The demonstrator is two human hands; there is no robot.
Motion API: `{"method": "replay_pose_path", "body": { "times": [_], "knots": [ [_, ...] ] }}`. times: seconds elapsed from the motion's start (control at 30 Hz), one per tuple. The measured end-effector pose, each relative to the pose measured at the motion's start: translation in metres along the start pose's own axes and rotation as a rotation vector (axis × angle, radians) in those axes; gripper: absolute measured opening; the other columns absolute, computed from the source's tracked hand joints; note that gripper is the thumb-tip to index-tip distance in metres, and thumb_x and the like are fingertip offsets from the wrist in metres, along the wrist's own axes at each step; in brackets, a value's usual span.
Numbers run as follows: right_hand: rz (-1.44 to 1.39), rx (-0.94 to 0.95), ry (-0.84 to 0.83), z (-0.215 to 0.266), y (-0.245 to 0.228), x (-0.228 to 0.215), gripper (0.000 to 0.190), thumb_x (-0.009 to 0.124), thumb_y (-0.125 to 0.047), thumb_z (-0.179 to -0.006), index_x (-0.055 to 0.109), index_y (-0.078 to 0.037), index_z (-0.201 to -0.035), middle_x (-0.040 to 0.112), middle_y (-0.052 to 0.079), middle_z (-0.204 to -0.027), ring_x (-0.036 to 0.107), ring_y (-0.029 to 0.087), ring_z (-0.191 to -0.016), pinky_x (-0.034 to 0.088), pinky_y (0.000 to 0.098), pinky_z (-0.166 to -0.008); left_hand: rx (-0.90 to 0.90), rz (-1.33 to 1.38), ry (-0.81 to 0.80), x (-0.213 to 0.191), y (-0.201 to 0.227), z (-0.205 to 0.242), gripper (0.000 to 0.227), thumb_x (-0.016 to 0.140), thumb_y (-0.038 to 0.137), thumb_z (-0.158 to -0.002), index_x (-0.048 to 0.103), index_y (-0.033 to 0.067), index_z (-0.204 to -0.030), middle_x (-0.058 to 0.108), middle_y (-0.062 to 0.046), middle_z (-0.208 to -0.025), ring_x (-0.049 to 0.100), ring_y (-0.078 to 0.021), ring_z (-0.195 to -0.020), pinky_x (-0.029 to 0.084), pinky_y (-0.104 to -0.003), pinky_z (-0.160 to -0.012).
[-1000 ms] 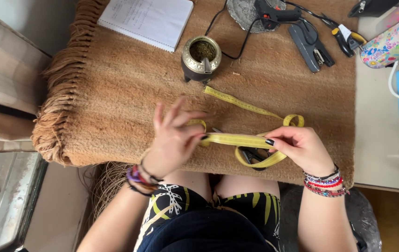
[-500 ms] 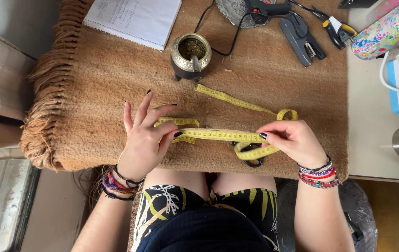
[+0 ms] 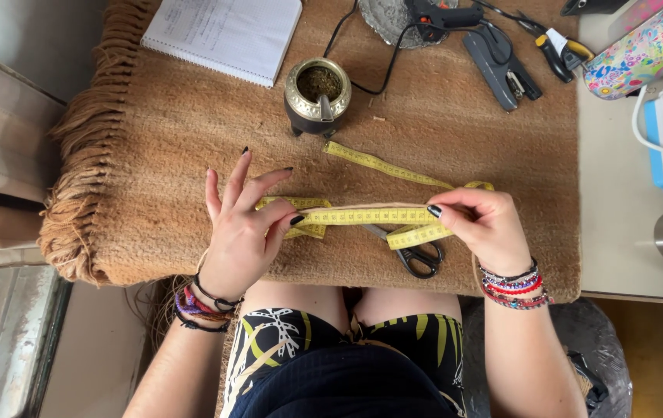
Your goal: Measuring and cutting wicker strands to length using a measuring tape and scissors.
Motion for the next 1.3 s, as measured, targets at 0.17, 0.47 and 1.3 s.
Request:
{"method": "replay_pose_path", "body": {
  "times": [0.17, 0.47, 1.3],
  "knots": [
    [0.028, -0.038, 0.05, -0.015, -0.026, 0.0, 0.016, 0.073, 0.004, -0.088, 0.078, 0.002, -0.102, 0.076, 0.012, -0.078, 0.062, 0.009, -0.075, 0.056, 0.0263, -0.072, 0.008, -0.022, 0.07, -0.008, 0.005, -0.013, 0.016, 0.067, 0.036, -0.098, 0.07, 0.0223, -0.089, 0.058, 0.004, -0.142, 0.03, -0.0362, -0.152, 0.003, -0.065, -0.119],
    [0.115, -0.095, 0.063, -0.047, -0.017, 0.015, 0.016, 0.074, 0.004, -0.086, 0.079, -0.001, -0.099, 0.077, 0.01, -0.077, 0.063, 0.008, -0.075, 0.055, 0.0278, -0.071, 0.021, -0.302, 0.224, 0.014, 0.033, -0.042, 0.007, 0.072, 0.032, -0.094, 0.074, 0.0285, -0.1, 0.063, 0.001, -0.121, 0.047, -0.0329, -0.133, 0.016, -0.063, -0.115],
    [0.933, -0.309, 0.328, 0.04, -0.056, 0.023, 0.015, 0.071, -0.016, -0.095, 0.077, -0.017, -0.109, 0.061, 0.003, -0.103, 0.059, 0.02, -0.092, 0.053, 0.0351, -0.081, -0.305, 0.455, -0.098, 0.093, 0.064, -0.042, 0.016, 0.065, 0.026, -0.095, 0.076, 0.0193, -0.104, 0.077, -0.006, -0.08, 0.075, -0.0328, -0.078, 0.062, -0.044, -0.066]
  ]
}}
Point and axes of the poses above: each hand's wrist, its own z-axis away from the middle knuckle, its own x-axis out of the palm, y = z × x, the point moved 6 cm from there along -z, towards the middle knuckle
